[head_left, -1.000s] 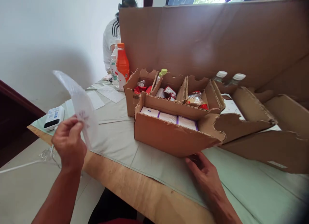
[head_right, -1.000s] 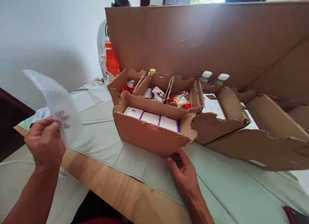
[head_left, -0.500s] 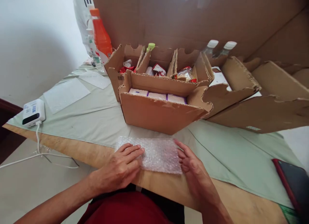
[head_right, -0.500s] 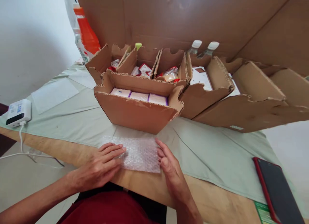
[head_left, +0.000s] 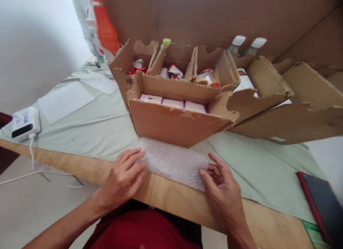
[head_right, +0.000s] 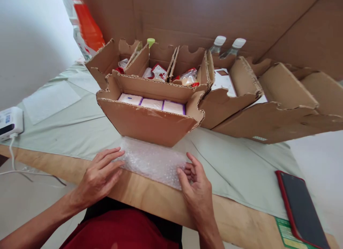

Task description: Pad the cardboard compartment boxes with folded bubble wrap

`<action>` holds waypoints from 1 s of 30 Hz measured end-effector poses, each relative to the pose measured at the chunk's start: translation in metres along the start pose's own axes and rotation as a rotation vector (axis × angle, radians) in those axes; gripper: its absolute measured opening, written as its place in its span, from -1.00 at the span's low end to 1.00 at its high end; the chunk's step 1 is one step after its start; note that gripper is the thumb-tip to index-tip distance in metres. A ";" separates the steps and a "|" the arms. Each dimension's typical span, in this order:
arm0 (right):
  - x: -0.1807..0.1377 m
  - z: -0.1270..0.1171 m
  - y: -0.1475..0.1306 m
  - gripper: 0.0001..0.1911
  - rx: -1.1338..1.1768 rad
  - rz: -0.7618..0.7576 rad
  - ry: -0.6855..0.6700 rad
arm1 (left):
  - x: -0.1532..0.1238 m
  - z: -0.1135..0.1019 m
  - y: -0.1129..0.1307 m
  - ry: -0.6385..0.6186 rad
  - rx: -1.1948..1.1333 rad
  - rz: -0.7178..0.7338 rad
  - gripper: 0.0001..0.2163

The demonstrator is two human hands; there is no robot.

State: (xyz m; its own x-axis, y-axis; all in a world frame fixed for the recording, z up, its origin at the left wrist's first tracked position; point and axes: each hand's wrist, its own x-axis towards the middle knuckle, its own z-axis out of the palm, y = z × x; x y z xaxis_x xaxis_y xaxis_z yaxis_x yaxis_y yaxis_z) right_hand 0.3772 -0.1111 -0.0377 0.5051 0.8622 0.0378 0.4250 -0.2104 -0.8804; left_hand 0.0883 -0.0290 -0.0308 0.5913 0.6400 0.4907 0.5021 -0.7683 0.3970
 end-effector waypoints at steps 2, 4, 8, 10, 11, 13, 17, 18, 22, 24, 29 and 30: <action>0.000 -0.011 0.007 -0.44 -0.161 -0.044 0.068 | 0.000 0.005 0.002 -0.030 -0.033 0.006 -0.78; 0.000 -0.022 0.010 -0.48 -0.264 -0.096 0.160 | 0.000 0.009 0.006 -0.048 -0.059 0.020 -0.81; 0.000 -0.023 0.000 -0.65 -0.327 -0.267 0.181 | 0.005 0.011 0.014 -0.041 -0.080 0.018 -0.80; 0.000 -0.006 -0.011 -0.73 -0.318 -0.436 0.072 | 0.012 0.010 0.019 -0.044 -0.092 0.037 -0.79; 0.000 0.005 -0.018 -0.74 -0.310 -0.527 0.007 | 0.016 0.010 0.020 -0.046 -0.094 0.049 -0.79; 0.000 0.032 -0.031 -0.70 -0.320 -0.684 -0.128 | 0.024 0.012 0.020 -0.057 -0.074 0.052 -0.80; 0.003 0.071 -0.043 -0.64 -0.523 -0.783 -0.363 | 0.030 0.020 0.006 -0.174 0.058 -0.017 -0.83; 0.004 0.072 -0.040 -0.64 -0.574 -0.782 -0.395 | 0.029 0.022 0.001 -0.209 0.082 -0.031 -0.84; 0.004 0.042 -0.008 -0.63 -0.655 -0.782 -0.393 | 0.022 0.026 -0.009 -0.264 0.104 -0.055 -0.82; 0.001 0.015 0.012 -0.63 -0.667 -0.759 -0.343 | 0.021 0.027 -0.009 -0.262 0.099 -0.065 -0.81; -0.001 -0.033 0.034 -0.71 -0.626 -0.626 -0.147 | 0.021 0.022 -0.011 -0.212 0.018 -0.069 -0.81; 0.000 -0.035 0.033 -0.72 -0.611 -0.600 -0.101 | 0.021 0.019 -0.013 -0.172 0.008 -0.075 -0.81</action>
State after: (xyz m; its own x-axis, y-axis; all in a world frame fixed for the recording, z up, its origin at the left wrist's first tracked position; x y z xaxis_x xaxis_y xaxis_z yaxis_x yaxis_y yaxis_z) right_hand 0.4179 -0.1345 -0.0502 0.0086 0.9377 0.3475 0.9429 0.1081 -0.3150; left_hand 0.1064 -0.0053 -0.0407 0.6509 0.6883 0.3201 0.5533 -0.7189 0.4207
